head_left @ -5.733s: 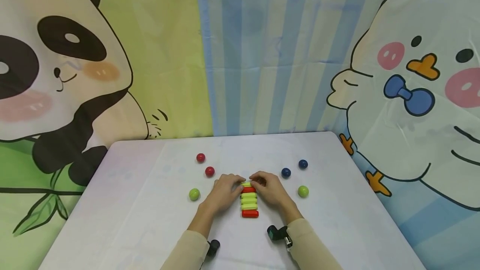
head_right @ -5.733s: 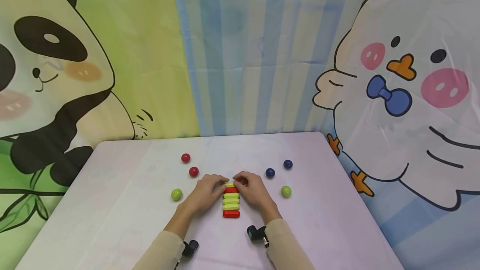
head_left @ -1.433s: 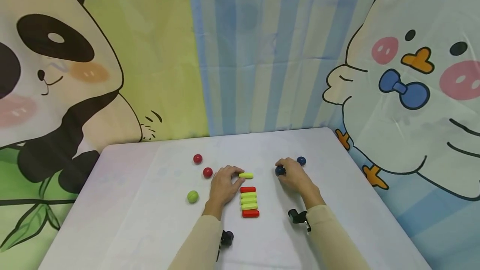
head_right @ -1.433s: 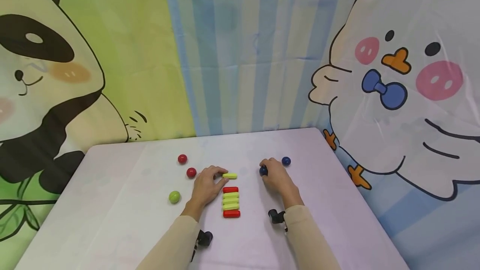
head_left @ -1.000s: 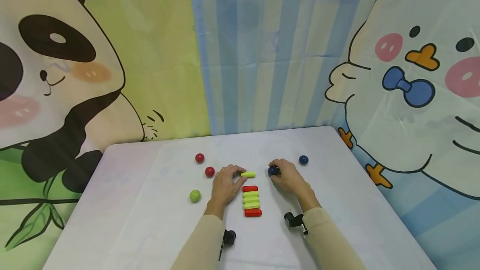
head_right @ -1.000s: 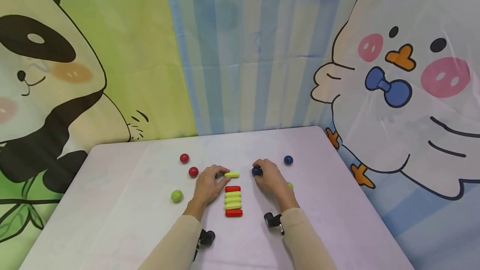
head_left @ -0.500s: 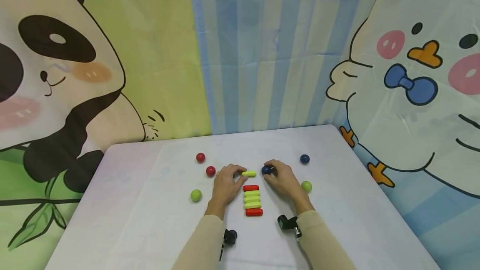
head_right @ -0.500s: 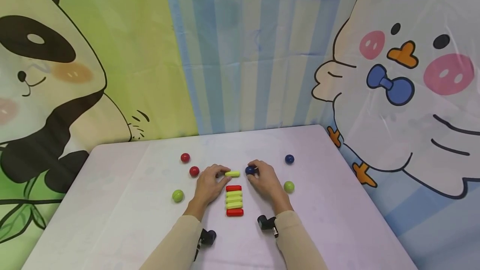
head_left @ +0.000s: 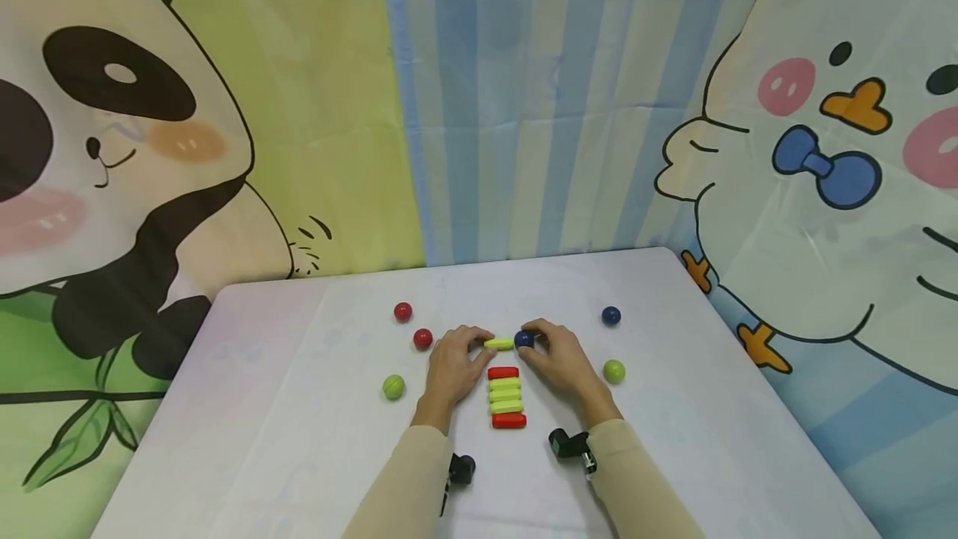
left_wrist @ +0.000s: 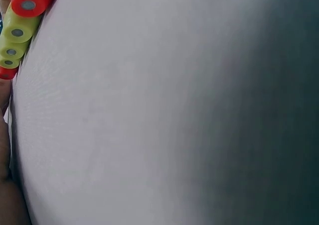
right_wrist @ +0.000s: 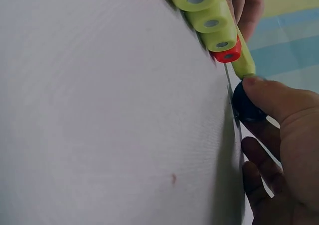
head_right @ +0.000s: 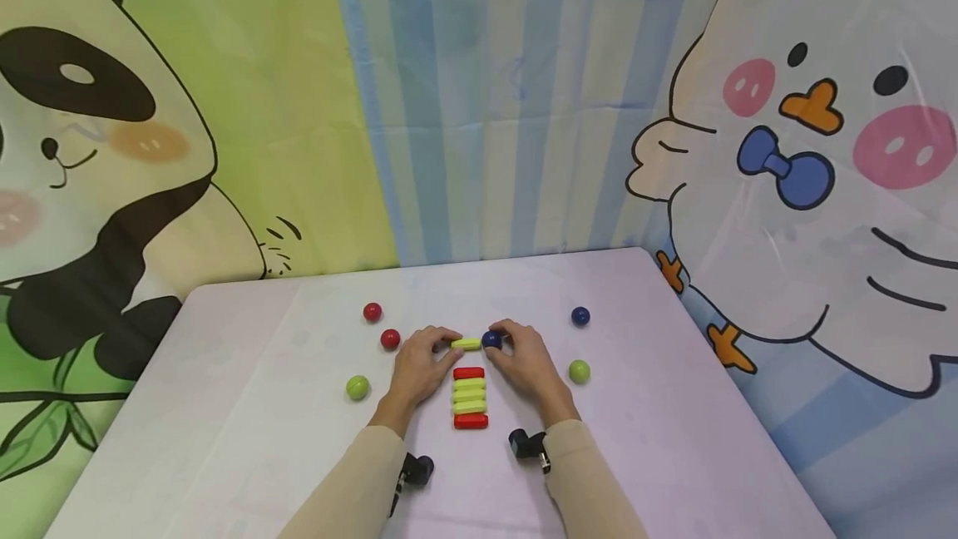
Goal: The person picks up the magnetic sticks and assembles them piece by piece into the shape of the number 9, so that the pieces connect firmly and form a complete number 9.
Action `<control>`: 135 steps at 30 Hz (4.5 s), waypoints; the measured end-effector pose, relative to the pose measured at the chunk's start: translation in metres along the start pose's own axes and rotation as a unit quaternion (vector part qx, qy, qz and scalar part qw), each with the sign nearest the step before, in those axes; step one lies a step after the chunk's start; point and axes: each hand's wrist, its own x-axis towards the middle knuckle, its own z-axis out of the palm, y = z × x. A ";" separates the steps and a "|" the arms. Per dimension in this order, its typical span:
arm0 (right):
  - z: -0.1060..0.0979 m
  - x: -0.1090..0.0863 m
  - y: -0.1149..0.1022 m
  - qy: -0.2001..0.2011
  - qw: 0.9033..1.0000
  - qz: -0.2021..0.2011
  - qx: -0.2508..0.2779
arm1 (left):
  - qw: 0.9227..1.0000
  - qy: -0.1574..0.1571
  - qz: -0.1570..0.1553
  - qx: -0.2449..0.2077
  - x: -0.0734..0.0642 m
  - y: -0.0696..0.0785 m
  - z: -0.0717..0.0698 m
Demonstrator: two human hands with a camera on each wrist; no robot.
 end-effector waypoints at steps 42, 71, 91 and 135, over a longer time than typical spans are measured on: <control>0.004 0.005 0.011 -0.011 0.997 0.040 0.067 | 0.998 -0.042 -0.020 -0.043 0.013 0.010 -0.050; 0.005 0.005 0.013 -0.012 0.997 0.050 0.063 | 0.998 -0.056 -0.007 0.031 0.007 -0.048 -0.109; 0.010 0.004 0.013 -0.012 0.997 0.043 0.067 | 0.992 -0.111 -0.065 0.010 0.002 -0.064 -0.111; 0.006 0.003 0.010 -0.009 0.996 0.050 0.071 | 0.991 -0.110 -0.070 -0.041 0.007 -0.018 -0.082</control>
